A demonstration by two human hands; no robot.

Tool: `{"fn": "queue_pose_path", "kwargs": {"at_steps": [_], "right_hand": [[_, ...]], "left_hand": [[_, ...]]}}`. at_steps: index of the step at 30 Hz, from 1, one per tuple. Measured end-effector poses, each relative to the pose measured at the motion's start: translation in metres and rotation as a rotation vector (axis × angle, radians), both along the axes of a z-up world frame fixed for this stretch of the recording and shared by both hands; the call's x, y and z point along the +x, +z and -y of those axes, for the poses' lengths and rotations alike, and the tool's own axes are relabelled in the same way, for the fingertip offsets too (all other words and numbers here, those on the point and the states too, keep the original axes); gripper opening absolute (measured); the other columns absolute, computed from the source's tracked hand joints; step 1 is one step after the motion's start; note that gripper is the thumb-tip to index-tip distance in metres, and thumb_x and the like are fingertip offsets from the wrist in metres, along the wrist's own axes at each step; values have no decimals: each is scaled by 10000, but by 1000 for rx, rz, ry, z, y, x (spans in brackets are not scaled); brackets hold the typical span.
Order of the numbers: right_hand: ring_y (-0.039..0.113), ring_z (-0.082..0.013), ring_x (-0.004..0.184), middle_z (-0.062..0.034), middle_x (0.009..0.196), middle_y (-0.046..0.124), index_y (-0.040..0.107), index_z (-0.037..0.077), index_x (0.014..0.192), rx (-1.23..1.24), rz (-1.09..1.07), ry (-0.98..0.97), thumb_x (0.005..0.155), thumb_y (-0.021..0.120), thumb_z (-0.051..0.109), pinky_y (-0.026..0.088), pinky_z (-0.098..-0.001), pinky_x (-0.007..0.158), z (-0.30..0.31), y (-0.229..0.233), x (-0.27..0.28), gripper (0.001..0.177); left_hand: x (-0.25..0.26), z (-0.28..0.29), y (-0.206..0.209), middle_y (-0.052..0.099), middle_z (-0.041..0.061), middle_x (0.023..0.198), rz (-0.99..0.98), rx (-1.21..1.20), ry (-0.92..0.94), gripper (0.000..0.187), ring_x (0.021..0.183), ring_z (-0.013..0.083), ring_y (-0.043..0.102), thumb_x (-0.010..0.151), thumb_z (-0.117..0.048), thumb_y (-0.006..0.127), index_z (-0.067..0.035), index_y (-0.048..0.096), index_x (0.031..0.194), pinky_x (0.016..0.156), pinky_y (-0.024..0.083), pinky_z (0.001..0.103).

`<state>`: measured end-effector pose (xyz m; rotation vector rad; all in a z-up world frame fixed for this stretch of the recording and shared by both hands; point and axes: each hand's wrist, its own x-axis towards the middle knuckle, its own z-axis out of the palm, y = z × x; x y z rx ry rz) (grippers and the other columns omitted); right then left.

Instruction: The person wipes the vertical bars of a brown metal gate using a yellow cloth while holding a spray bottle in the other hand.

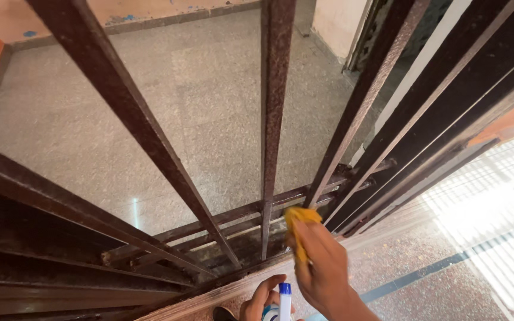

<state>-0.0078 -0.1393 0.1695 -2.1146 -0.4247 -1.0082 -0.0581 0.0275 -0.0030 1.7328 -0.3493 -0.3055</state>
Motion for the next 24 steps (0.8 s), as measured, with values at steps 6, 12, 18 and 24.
{"fn": "queue_pose_path", "kwargs": {"at_steps": [6,12,18,24], "right_hand": [[730,-240,580,-100,801,744,648,41,1317,269,-693,295,849,525,-50,592,-323,556,-5,21,10,493],[723,-155,666,-104,816,750,739,7,1151,77,-336,5,900,630,40,564,-306,574,18,-8,0,276],[688,-211,720,-154,842,740,707,-88,1109,907,-374,103,1006,595,44,567,-343,656,42,-27,-8,202],[677,-217,771,-166,954,702,612,-57,1115,1147,-225,190,972,694,5,558,-340,694,66,-35,-5,176]], "left_hand": [[-3,-2,4,778,48,756,-109,59,44,814,767,162,806,750,-305,932,-74,511,1407,827,612,307],[-4,-4,-2,784,65,751,23,-9,51,848,749,171,815,773,-293,962,-69,484,1436,843,609,297],[-4,3,-24,798,60,773,-136,3,80,947,745,161,816,709,-265,988,-120,467,1486,773,622,299],[10,6,-55,814,112,948,-70,-233,-175,851,907,202,815,904,-222,881,-44,373,1563,967,572,327]]}}
